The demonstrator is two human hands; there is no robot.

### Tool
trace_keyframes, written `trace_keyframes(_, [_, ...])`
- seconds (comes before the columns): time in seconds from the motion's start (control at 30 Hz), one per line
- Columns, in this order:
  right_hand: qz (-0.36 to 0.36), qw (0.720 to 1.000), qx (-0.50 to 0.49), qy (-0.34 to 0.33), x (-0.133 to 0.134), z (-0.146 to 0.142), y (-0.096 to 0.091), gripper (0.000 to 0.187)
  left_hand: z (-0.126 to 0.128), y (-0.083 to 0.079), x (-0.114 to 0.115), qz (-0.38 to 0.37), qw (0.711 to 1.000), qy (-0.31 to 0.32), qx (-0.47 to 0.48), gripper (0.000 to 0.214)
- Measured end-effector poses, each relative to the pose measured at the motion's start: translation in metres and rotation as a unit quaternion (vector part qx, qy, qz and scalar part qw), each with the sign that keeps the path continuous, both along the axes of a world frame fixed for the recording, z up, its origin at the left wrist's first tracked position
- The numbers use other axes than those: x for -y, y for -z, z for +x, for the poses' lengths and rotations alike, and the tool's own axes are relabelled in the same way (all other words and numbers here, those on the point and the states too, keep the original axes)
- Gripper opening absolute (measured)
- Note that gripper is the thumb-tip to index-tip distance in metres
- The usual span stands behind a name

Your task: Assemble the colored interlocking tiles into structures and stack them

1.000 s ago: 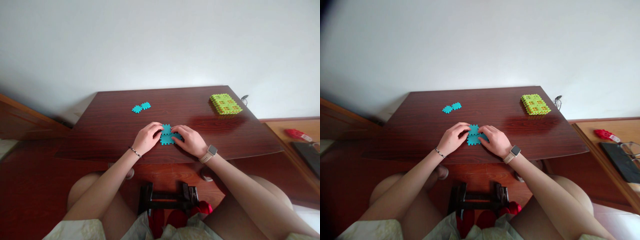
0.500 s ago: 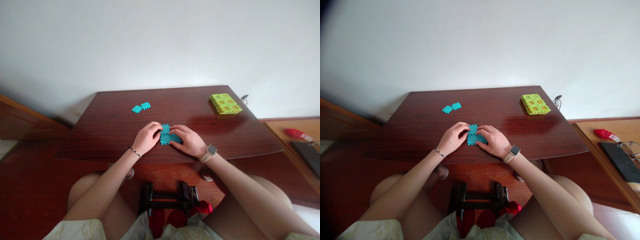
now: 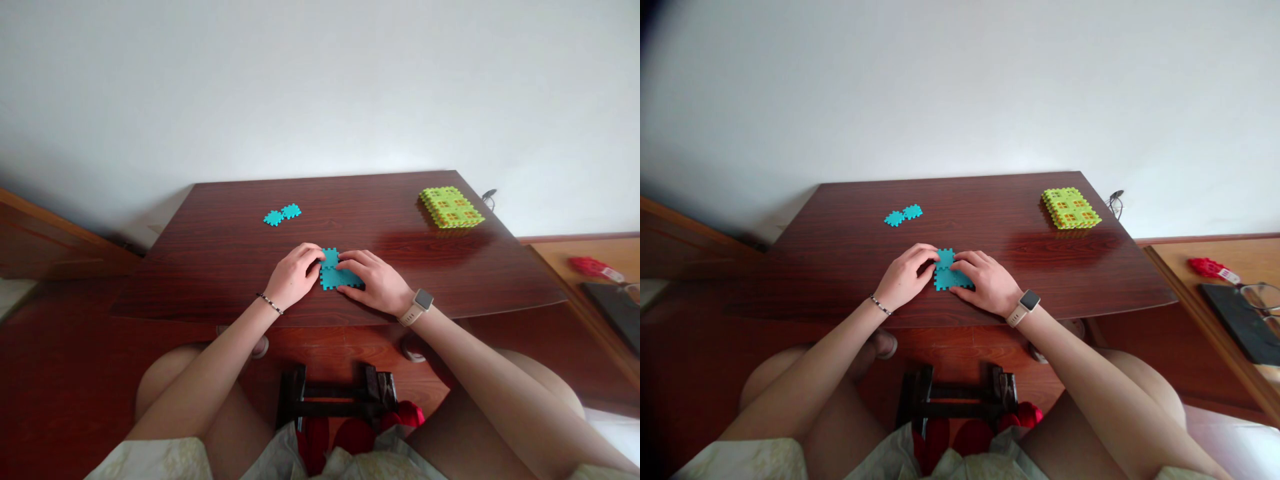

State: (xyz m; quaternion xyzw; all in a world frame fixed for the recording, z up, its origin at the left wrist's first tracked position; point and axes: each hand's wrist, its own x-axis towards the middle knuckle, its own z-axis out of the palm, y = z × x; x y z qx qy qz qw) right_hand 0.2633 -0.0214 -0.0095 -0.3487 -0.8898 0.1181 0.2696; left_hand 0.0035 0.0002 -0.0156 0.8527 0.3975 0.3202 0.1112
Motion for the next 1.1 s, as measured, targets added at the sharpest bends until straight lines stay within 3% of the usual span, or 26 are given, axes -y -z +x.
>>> trace_keyframes(1.1, [-0.007,1.0,-0.008,-0.004,0.0003,0.0004,-0.0004,0.034,0.0005,-0.0001,0.0004,0.002,1.0,0.003,-0.01,0.023])
